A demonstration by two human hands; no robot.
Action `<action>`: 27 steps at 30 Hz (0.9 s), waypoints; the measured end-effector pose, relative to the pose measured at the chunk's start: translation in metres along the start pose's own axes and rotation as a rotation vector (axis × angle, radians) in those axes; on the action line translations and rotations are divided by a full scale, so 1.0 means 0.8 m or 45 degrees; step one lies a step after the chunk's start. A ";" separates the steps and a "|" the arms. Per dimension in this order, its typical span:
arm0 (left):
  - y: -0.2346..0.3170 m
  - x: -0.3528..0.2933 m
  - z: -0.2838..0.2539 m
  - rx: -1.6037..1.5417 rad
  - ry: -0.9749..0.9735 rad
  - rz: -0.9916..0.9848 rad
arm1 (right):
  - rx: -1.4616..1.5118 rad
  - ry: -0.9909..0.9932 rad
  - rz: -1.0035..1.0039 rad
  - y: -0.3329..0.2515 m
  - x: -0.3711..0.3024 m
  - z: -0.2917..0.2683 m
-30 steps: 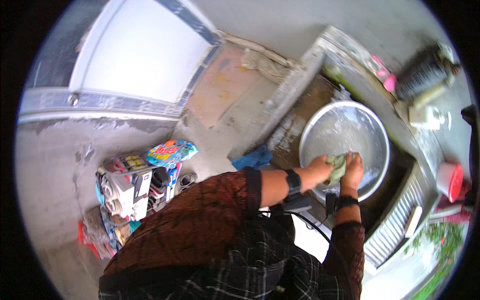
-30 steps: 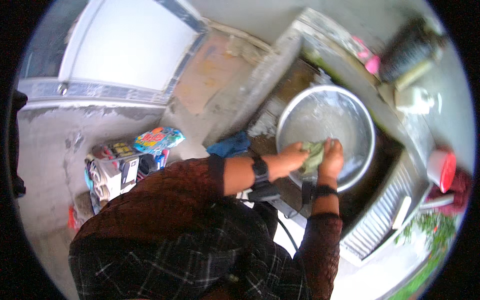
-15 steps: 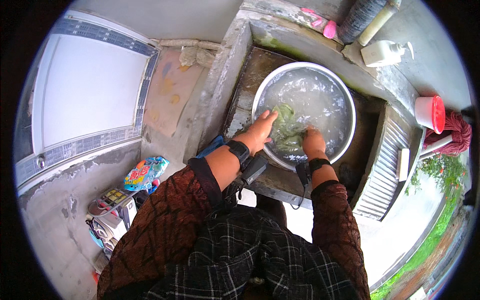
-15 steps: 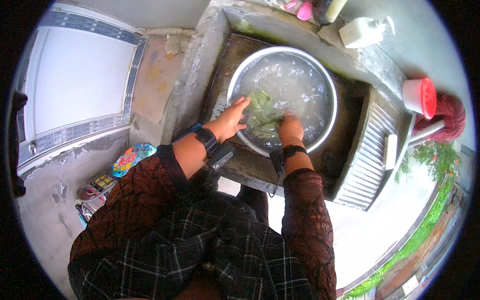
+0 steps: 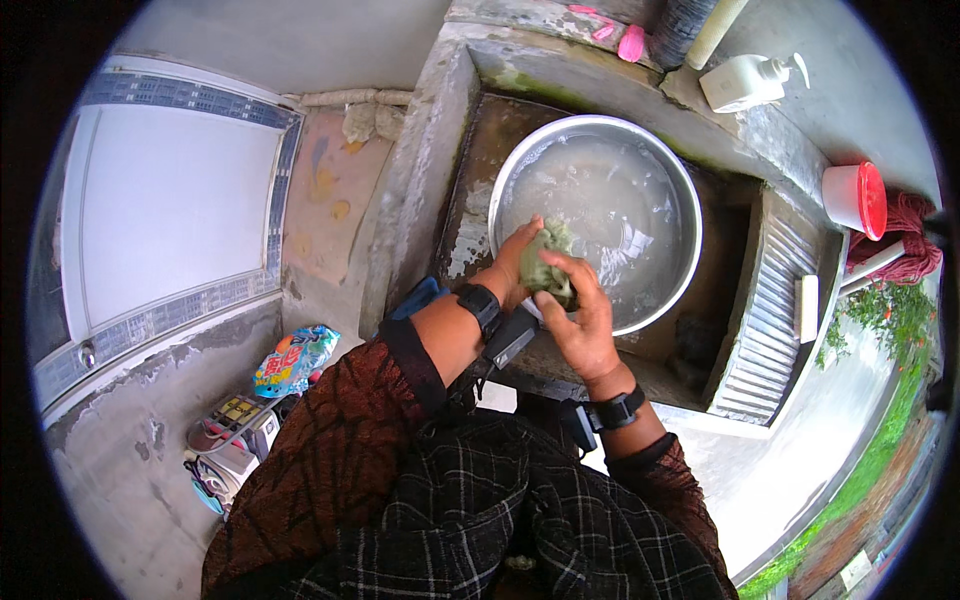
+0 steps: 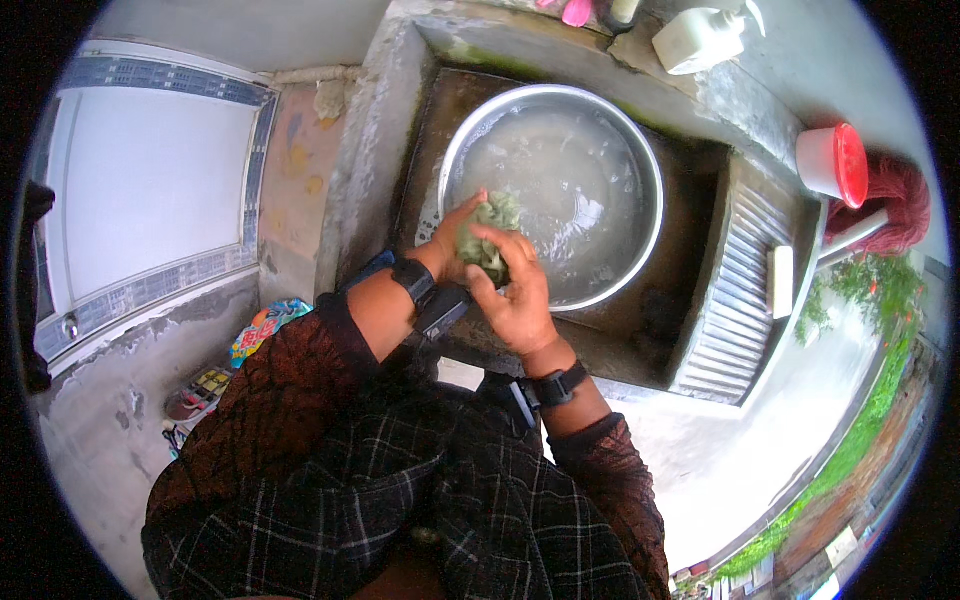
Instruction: The person wipes a white door frame and adjacent wall with a green cloth, then rinses and wrings the cloth in a metal basin at an outdoor sink. The person walks through a courtyard and enters a living room, carrying the cloth.
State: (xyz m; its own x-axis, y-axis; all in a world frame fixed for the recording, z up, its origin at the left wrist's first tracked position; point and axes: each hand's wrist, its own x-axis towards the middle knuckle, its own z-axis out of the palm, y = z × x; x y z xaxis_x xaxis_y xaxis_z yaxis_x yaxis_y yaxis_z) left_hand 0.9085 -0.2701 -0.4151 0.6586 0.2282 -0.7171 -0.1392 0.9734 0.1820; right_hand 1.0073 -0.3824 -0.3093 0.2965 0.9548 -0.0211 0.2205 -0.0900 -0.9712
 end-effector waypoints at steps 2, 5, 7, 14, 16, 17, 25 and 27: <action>-0.008 0.000 0.004 -0.019 0.028 0.054 | -0.041 0.130 0.076 0.009 0.003 0.014; -0.017 0.001 0.012 0.134 -0.043 0.179 | -0.037 0.233 0.208 0.034 0.016 0.022; -0.017 0.003 0.016 0.073 -0.051 0.085 | 0.012 0.272 0.305 0.048 0.023 0.018; -0.029 0.007 0.039 0.631 0.312 0.312 | -0.349 0.286 0.186 0.087 0.041 -0.009; -0.033 0.003 0.042 0.983 0.405 0.332 | -0.494 0.257 0.185 0.106 0.047 -0.023; -0.034 0.002 0.042 1.130 0.403 0.472 | -0.574 0.288 0.324 0.116 0.050 -0.030; 0.007 0.000 -0.021 2.047 0.325 0.599 | -0.536 -0.113 0.392 0.173 0.034 -0.116; 0.012 0.006 -0.032 1.865 0.304 0.249 | -0.789 -0.011 0.345 0.180 0.031 -0.113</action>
State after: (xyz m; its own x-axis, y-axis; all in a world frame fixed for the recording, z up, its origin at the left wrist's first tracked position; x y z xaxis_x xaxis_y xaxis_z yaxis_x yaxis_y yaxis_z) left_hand 0.8912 -0.2588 -0.4338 0.5643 0.4875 -0.6663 0.7318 0.0782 0.6770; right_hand 1.1301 -0.3971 -0.4283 0.4097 0.8776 -0.2489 0.6323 -0.4699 -0.6160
